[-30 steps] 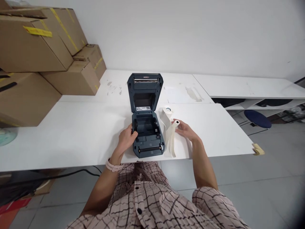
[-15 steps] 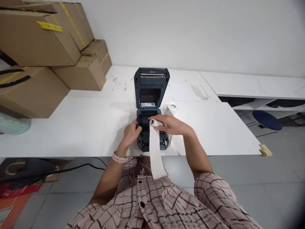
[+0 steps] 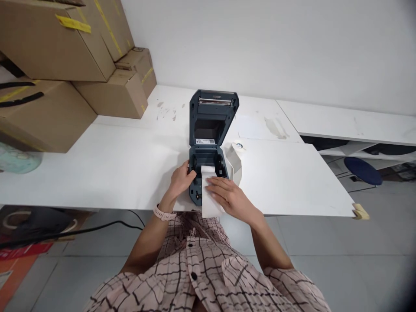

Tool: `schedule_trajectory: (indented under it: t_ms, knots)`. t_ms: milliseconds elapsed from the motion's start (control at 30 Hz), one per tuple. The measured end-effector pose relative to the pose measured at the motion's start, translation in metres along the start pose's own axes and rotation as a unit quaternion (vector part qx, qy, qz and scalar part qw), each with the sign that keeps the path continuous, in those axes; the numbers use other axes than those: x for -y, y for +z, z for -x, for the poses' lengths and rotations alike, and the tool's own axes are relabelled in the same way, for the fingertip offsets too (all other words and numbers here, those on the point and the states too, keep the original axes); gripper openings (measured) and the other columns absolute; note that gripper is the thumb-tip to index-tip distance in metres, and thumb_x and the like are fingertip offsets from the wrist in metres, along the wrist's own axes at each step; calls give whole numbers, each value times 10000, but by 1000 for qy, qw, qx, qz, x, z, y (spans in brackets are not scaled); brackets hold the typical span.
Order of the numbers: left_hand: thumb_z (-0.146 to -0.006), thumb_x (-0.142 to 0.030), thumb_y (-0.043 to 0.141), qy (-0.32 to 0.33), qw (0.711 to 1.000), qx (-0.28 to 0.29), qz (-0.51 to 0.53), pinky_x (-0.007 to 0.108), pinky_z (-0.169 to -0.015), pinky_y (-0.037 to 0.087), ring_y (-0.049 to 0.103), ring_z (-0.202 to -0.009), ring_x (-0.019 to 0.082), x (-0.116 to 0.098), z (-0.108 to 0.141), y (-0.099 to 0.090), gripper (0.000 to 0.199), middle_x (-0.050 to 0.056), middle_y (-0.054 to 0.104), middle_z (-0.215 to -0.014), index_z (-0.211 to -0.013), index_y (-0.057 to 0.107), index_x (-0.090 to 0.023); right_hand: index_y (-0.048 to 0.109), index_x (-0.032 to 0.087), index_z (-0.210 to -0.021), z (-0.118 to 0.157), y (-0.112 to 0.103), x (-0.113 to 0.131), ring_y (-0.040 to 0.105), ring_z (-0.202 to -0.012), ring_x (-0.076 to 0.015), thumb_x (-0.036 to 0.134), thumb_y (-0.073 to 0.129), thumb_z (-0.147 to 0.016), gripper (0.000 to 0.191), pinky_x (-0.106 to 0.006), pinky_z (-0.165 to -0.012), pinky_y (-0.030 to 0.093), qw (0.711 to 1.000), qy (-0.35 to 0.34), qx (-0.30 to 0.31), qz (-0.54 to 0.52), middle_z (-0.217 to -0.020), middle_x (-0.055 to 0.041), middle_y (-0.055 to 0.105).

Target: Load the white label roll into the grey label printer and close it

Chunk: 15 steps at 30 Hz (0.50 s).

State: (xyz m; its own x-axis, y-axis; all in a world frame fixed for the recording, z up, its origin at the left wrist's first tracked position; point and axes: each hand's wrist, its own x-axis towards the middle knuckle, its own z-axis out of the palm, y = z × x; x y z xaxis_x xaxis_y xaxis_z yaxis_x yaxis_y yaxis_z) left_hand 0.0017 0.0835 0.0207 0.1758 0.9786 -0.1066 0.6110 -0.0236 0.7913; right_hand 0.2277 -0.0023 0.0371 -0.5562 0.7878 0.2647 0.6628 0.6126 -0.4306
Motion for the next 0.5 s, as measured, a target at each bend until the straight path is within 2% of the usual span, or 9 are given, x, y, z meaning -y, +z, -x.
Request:
schedule_trajectory:
  t_ms: [67, 133, 167, 200, 333, 400, 433, 467, 500]
  knots:
    - [-889, -286, 495, 5, 1000, -2, 25, 301, -607, 402, 563, -654, 200, 3, -1, 2, 540, 30, 646, -767, -1387, 643, -138, 616, 238, -1484, 16, 1, 9, 511, -1537, -321, 482, 563, -1086, 470, -599, -1227, 478, 1000, 13, 10, 10, -1625, -106, 573]
    - [-884, -289, 506, 8, 999, -3, 39, 298, -596, 392, 538, -620, 188, 7, -2, 3, 547, 5, 600, -710, -1395, 642, -147, 517, 227, -1576, 29, 5, 16, 439, -1583, -354, 644, 674, -967, 754, -630, -1262, 429, 999, 14, 22, 23, -1695, -131, 471]
    - [-882, -285, 511, 9, 999, -5, 43, 298, -594, 389, 530, -606, 185, 8, -3, 4, 551, -5, 583, -687, -1400, 641, -150, 473, 223, -1608, 33, 8, 19, 410, -1598, -363, 669, 709, -927, 847, -638, -1273, 410, 999, 11, 23, 29, -1715, -139, 433]
    - [-882, -282, 514, 10, 999, -7, 48, 299, -594, 389, 527, -598, 183, 9, -3, 5, 558, -12, 573, -671, -1410, 637, -154, 448, 227, -1623, 36, 12, 21, 392, -1607, -364, 646, 726, -927, 858, -644, -1281, 394, 999, 10, 18, 34, -1723, -137, 420]
    - [-912, -332, 534, -1, 998, -13, 59, 323, -639, 462, 597, -654, 206, 14, -1, 8, 594, 13, 638, -725, -1480, 598, -171, 570, 276, -1501, 42, 33, 24, 457, -1580, -291, 247, 571, -1078, 424, -610, -1286, 389, 998, 17, -56, 32, -1631, -73, 569]
    - [-936, -400, 553, -14, 998, -16, 58, 390, -767, 546, 694, -843, 267, 17, -1, 10, 623, 86, 733, -926, -1520, 567, -185, 642, 274, -1391, 44, 42, 23, 520, -1537, -258, 123, 513, -1061, 386, -573, -1274, 408, 995, 12, -100, 14, -1556, -62, 648]
    - [-941, -436, 569, -20, 998, -21, 62, 442, -878, 567, 714, -1015, 312, 19, 0, 11, 660, 134, 751, -1106, -1554, 533, -195, 662, 270, -1351, 44, 45, 22, 542, -1520, -251, 103, 513, -1050, 375, -560, -1267, 418, 993, 8, -114, 4, -1529, -62, 672]
    - [-941, -469, 587, -27, 997, -25, 71, 496, -1006, 550, 674, -1220, 357, 20, -1, 12, 720, 176, 707, -1323, -1602, 472, -208, 674, 267, -1324, 44, 47, 21, 557, -1507, -248, 99, 524, -1043, 360, -553, -1260, 425, 992, 5, -124, -5, -1509, -63, 688]
    - [-938, -500, 606, -34, 995, -25, 85, 543, -1131, 490, 560, -1421, 390, 22, -1, 14, 801, 196, 590, -1534, -1656, 384, -223, 681, 265, -1311, 44, 47, 20, 563, -1502, -247, 101, 535, -1040, 349, -551, -1256, 429, 992, 2, -127, -14, -1499, -63, 696]
